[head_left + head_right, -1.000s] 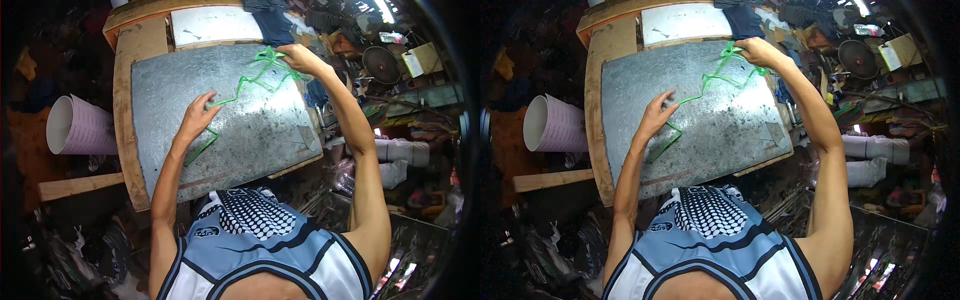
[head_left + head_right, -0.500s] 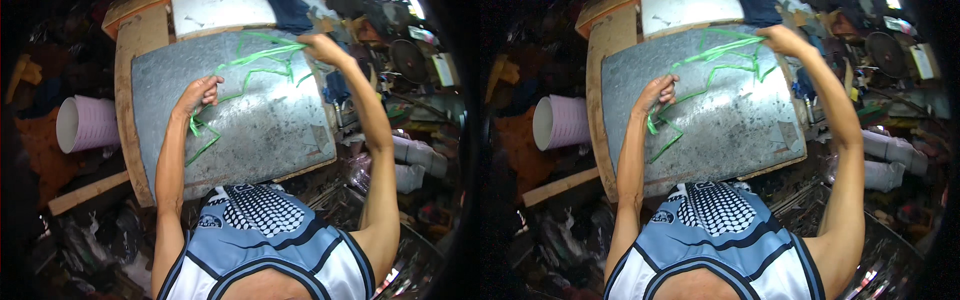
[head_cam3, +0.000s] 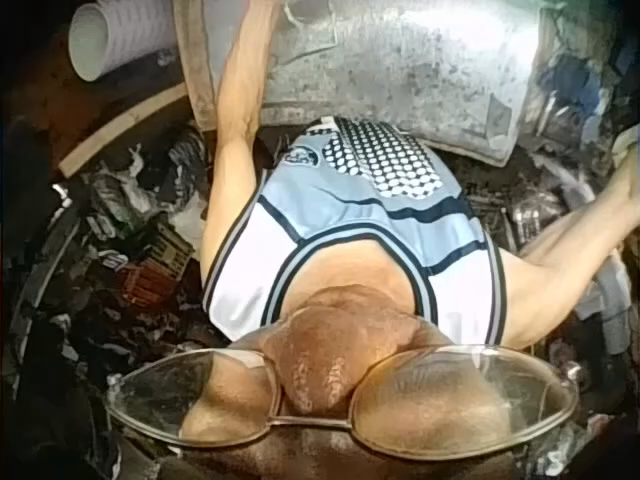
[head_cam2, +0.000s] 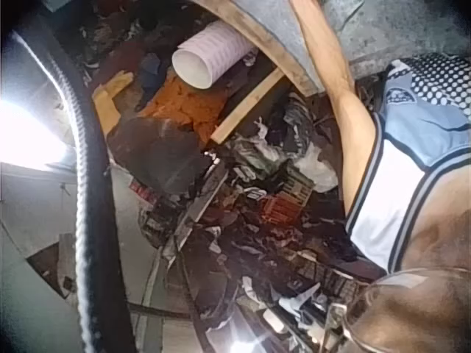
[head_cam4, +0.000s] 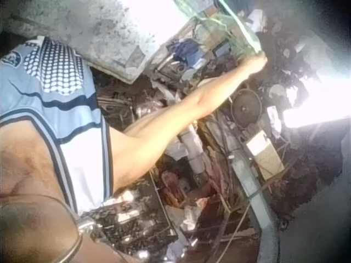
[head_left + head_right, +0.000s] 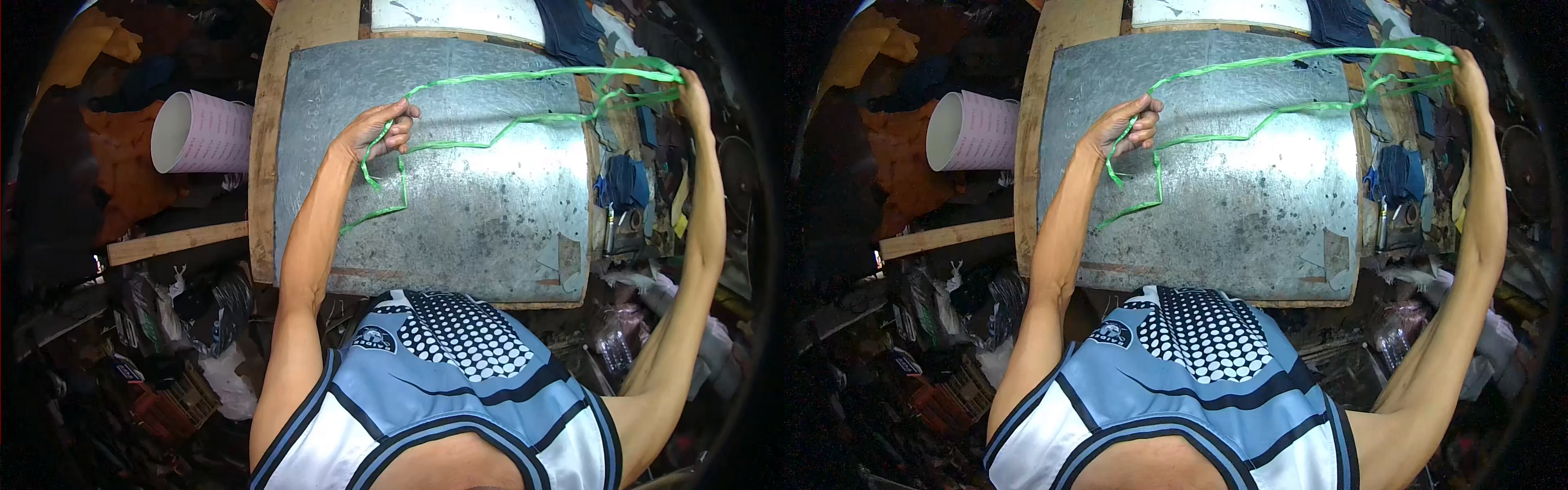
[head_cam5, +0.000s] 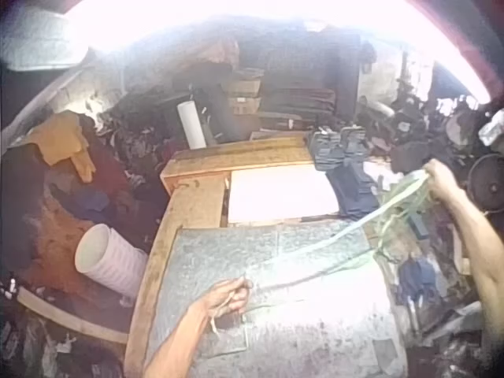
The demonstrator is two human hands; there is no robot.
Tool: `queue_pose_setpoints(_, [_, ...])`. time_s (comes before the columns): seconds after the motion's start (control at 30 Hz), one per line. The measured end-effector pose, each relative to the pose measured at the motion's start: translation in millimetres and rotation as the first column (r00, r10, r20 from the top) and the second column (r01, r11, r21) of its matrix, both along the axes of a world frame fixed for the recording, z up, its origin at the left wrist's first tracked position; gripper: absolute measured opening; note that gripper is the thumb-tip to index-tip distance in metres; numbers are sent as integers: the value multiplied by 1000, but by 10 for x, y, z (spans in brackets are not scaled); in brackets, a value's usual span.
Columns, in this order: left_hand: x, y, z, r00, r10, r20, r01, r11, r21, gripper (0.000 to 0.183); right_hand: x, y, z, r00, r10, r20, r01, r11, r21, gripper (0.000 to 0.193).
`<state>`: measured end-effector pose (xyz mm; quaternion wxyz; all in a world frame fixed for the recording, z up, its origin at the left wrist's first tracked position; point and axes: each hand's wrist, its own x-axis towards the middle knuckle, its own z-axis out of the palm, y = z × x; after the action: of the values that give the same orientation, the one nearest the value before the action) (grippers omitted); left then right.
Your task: Marking cut material pieces with a pen and then bundling them together using string and scissors.
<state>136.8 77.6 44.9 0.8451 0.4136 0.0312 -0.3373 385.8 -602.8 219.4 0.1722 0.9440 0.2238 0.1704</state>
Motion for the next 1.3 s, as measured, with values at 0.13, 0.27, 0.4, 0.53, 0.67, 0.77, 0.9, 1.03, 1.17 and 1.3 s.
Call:
queue_pose_setpoints(0.13, [10, 30, 15, 1000, 2, 25, -2, 1000, -23, 41, 103, -309, 160, 946, -295, 134, 262, 939, 222, 46])
queue_pose_setpoints(0.27, [-32, 16, 71, 1000, 25, -6, -25, 998, -66, 40, -197, 150, -205, 834, -477, -278, 446, 879, -171, 64])
queue_pose_setpoints(0.4, [-80, 8, 108, 999, 39, 11, -38, 997, -68, 42, -807, 1338, -644, 781, -541, -312, 414, 822, -391, 69])
queue_pose_setpoints(0.53, [-86, 24, 148, 999, 34, 20, -32, 995, -92, 43, -1740, 2791, -787, 940, -157, -303, 206, 969, 135, 32])
queue_pose_setpoints(0.67, [-132, -129, 225, 998, 36, 58, -37, 999, 23, 42, -2565, 3969, -1043, 909, 317, -270, -37, 707, 706, 30])
queue_pose_setpoints(0.77, [-204, -332, 239, 926, -356, 125, 258, 840, 478, 41, -2564, 4170, -1112, 842, 536, 61, -481, 696, 533, 36])
queue_pose_setpoints(0.9, [-381, -140, 222, 839, -534, 104, 342, 667, 661, 40, -2611, 4187, -1406, 221, 347, -911, 102, 921, 376, 49])
queue_pose_setpoints(1.03, [-750, 539, 159, 799, -600, -51, 397, 461, 794, 40, -2967, 4127, -1941, 624, 557, -548, -225, 800, 557, 58])
queue_pose_setpoints(1.17, [-1423, 605, 5, 689, -717, -103, 506, 374, 777, 40, -2791, 4332, -2446, 649, 621, -439, 42, 547, 836, 49])
queue_pose_setpoints(1.3, [-1744, 437, -83, 814, -555, -171, 466, 449, 763, 35, -2551, 4416, -2814, 792, 520, -321, -300, 789, 537, 19])
